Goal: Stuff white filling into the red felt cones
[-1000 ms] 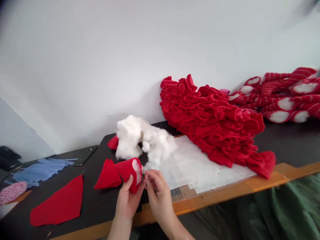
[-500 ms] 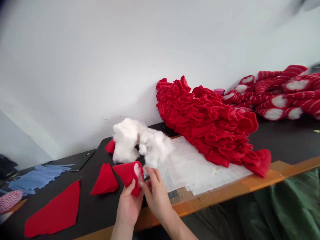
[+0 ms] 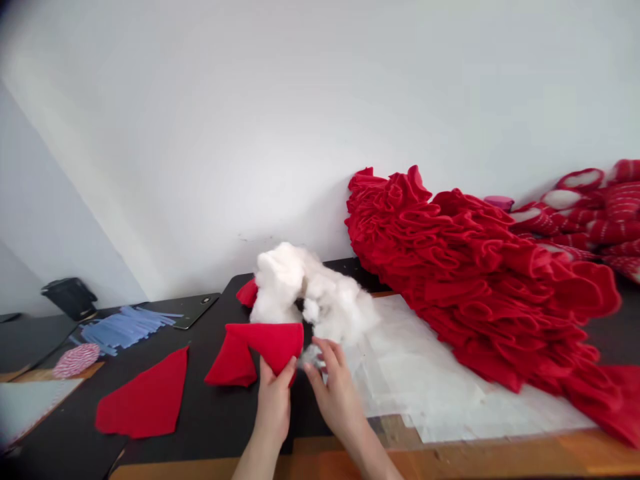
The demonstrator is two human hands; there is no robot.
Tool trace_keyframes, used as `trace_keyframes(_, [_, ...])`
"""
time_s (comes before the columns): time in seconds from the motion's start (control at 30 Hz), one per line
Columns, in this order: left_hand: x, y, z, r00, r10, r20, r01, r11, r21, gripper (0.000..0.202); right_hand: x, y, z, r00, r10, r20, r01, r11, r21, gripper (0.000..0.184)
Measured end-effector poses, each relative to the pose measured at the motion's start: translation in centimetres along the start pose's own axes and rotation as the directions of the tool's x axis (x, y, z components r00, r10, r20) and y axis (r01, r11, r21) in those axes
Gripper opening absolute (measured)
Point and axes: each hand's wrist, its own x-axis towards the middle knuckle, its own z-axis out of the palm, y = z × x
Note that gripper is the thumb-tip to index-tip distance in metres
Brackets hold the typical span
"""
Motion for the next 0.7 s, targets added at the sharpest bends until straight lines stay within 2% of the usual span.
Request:
trace_keyframes(0.03, [-0.3,0.0,0.2,1.0,-0.009,0.029,0.008,1.0,0.016,0.077,0.0,-0.4,0.4,0.997,0.033,0.068,-0.038,0.997,0.065,0.045])
trace_keyframes(0.1, [-1.1,0.4,0.4,0.989,-0.058,0.137,0.057,0.998,0.01,0.079,0.0,-1.1,1.1,0.987,0.11,0.118,-0.127,0.98,0.15,0.043])
trace_keyframes(0.2, [-1.7,1.1,-0.1,0.941,-0.114,0.319,0.138,0.989,-0.056,0.081,0.2,-1.9,1.0,0.961,0.203,0.186,-0.249,0.929,0.274,0.041])
trace_keyframes(0.23, [-1.6,1.3,-0.4,0.937,-0.108,0.333,0.141,0.987,-0.078,0.082,0.3,-2.1,0.8,0.944,0.221,0.246,-0.296,0.898,0.327,0.039])
trace_keyframes(0.33, [-0.6,1.3,-1.2,0.967,-0.074,0.245,0.105,0.988,-0.117,0.08,0.3,-2.6,0.2,0.872,0.272,0.407,-0.444,0.788,0.426,0.035])
trace_keyframes(0.4, [0.1,0.9,-1.4,0.975,-0.098,0.2,0.128,0.981,-0.144,0.068,0.1,-2.8,0.1,0.846,0.325,0.424,-0.513,0.713,0.478,0.036])
trace_keyframes(0.47, [0.8,0.6,-1.3,0.982,-0.123,0.145,0.149,0.971,-0.188,0.05,-0.4,-2.8,0.2,0.866,0.367,0.339,-0.498,0.7,0.513,0.037])
trace_keyframes(0.57, [1.3,0.1,-1.2,0.987,-0.157,0.018,0.155,0.946,-0.284,0.035,-1.6,-2.5,0.6,0.919,0.345,0.192,-0.394,0.806,0.441,0.038])
trace_keyframes(0.63, [1.1,-0.1,-1.1,0.965,-0.256,0.064,0.262,0.908,-0.326,0.034,-2.4,-2.4,1.3,0.943,0.268,0.199,-0.327,0.857,0.397,0.04])
trace_keyframes(0.7, [0.5,-0.2,-0.9,0.907,-0.387,0.165,0.42,0.838,-0.347,0.039,-3.1,-2.4,2.1,0.967,0.174,0.186,-0.229,0.911,0.342,0.038])
